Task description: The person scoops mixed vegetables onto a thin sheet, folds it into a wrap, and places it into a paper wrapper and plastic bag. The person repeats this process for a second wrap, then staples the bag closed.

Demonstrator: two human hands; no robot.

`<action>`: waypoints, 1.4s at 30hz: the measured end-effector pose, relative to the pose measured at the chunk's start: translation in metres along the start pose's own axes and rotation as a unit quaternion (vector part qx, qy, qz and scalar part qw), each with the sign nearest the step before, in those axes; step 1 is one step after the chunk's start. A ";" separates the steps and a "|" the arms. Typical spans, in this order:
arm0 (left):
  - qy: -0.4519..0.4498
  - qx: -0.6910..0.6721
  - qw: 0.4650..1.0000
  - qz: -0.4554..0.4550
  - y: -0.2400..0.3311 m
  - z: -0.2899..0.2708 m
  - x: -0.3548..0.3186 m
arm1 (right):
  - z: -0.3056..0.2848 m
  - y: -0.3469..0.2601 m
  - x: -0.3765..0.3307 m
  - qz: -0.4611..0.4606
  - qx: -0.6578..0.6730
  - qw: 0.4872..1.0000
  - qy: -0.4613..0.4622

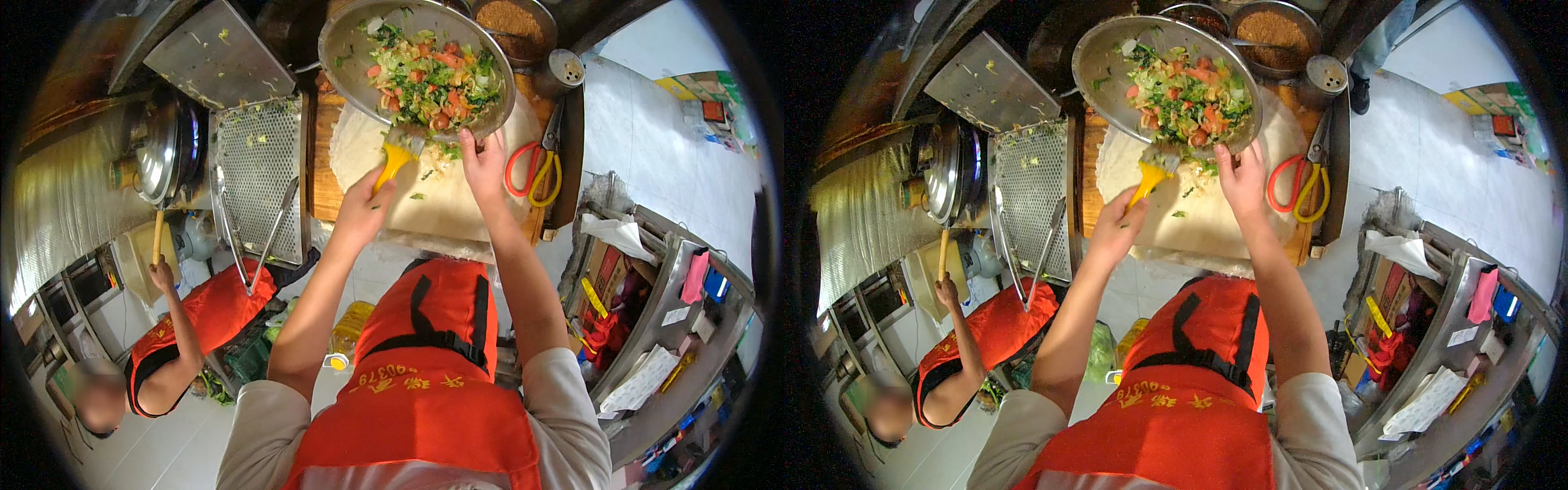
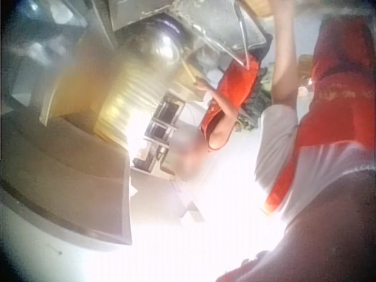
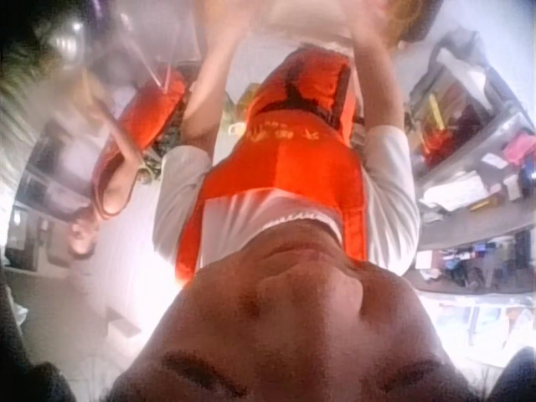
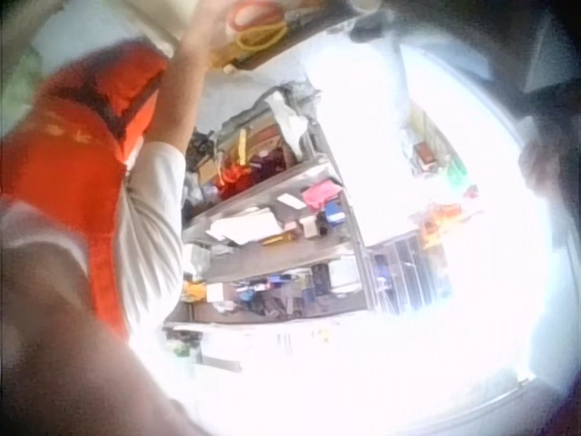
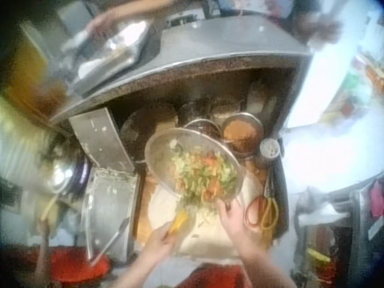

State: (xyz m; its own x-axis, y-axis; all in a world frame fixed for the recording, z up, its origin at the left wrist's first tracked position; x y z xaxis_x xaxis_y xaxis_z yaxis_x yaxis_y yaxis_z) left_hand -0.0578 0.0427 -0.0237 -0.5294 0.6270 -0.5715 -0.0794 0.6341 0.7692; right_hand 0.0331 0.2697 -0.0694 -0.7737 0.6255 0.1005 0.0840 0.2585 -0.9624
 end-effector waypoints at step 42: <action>0.065 0.414 0.897 0.140 0.008 0.023 -0.034 | 0.000 0.002 0.000 0.023 -0.022 0.999 -0.028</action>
State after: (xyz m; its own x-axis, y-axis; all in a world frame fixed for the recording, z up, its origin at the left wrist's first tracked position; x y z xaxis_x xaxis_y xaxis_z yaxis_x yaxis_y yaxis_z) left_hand -0.0210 0.0369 -0.0044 -0.5280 0.7909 -0.3095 0.6990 0.6117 0.3705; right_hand 0.0336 0.2700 -0.0712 -0.8019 0.5961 0.0402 0.1480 0.2633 -0.9533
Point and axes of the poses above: each hand's wrist, its own x-axis towards the middle knuckle, its own z-axis out of the palm, y = z × x, the point moved 10 cm from there along x, towards the middle knuckle, and after that the axes turned 13 degrees about -y, right-handed, at the moved point
